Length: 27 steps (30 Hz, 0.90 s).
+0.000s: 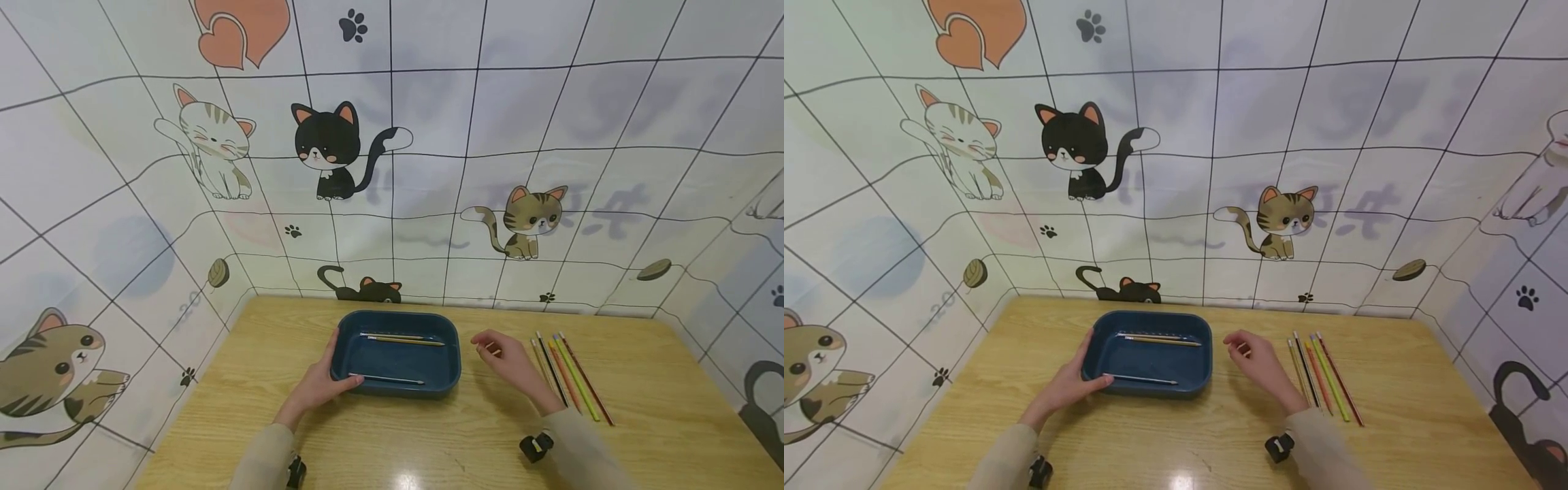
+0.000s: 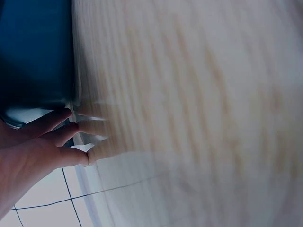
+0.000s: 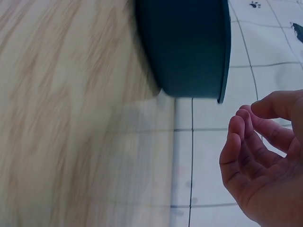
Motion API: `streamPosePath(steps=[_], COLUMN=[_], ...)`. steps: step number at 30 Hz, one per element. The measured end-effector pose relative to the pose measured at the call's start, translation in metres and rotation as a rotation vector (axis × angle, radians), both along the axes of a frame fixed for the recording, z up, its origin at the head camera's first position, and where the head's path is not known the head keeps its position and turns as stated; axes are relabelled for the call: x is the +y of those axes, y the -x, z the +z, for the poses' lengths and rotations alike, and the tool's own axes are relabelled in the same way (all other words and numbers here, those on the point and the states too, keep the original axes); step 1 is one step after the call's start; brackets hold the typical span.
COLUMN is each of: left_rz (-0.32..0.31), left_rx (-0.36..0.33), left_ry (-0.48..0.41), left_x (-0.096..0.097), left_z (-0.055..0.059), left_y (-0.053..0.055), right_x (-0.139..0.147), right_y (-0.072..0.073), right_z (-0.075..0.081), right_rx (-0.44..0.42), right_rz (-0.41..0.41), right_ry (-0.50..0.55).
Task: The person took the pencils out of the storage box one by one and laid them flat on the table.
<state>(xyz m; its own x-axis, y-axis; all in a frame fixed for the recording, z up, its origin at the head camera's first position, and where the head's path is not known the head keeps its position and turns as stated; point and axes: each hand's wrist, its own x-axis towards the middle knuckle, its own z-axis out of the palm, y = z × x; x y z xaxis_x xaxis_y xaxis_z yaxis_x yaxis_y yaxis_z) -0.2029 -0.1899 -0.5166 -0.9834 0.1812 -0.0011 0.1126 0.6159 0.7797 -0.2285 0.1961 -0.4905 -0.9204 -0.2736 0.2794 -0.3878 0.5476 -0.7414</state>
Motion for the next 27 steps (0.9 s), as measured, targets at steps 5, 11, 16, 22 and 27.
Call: streamPosePath(steps=[5,11,16,22,27], left_rz=[-0.005,-0.020,-0.018,-0.018,-0.015], left_rx=[0.002,0.021,0.019,0.012,0.001], left_ry=[-0.006,-0.010,-0.002,-0.007,-0.013], left_x=[0.001,0.001,0.000,-0.001,0.000], left_z=[0.002,0.002,0.001,0.000,0.002], left_y=[0.000,0.000,0.000,0.001,0.000], right_x=[-0.020,-0.040,-0.054,-0.067,-0.081], right_y=[0.000,0.002,0.004,0.004,0.004], right_z=[0.011,0.014,0.012,0.009,0.007], right_rx=[0.008,-0.022,-0.010,-0.042,-0.037], right_rz=[0.051,0.109,0.158,0.194,0.243], right_ry=[0.043,0.082,0.081,0.063,0.033])
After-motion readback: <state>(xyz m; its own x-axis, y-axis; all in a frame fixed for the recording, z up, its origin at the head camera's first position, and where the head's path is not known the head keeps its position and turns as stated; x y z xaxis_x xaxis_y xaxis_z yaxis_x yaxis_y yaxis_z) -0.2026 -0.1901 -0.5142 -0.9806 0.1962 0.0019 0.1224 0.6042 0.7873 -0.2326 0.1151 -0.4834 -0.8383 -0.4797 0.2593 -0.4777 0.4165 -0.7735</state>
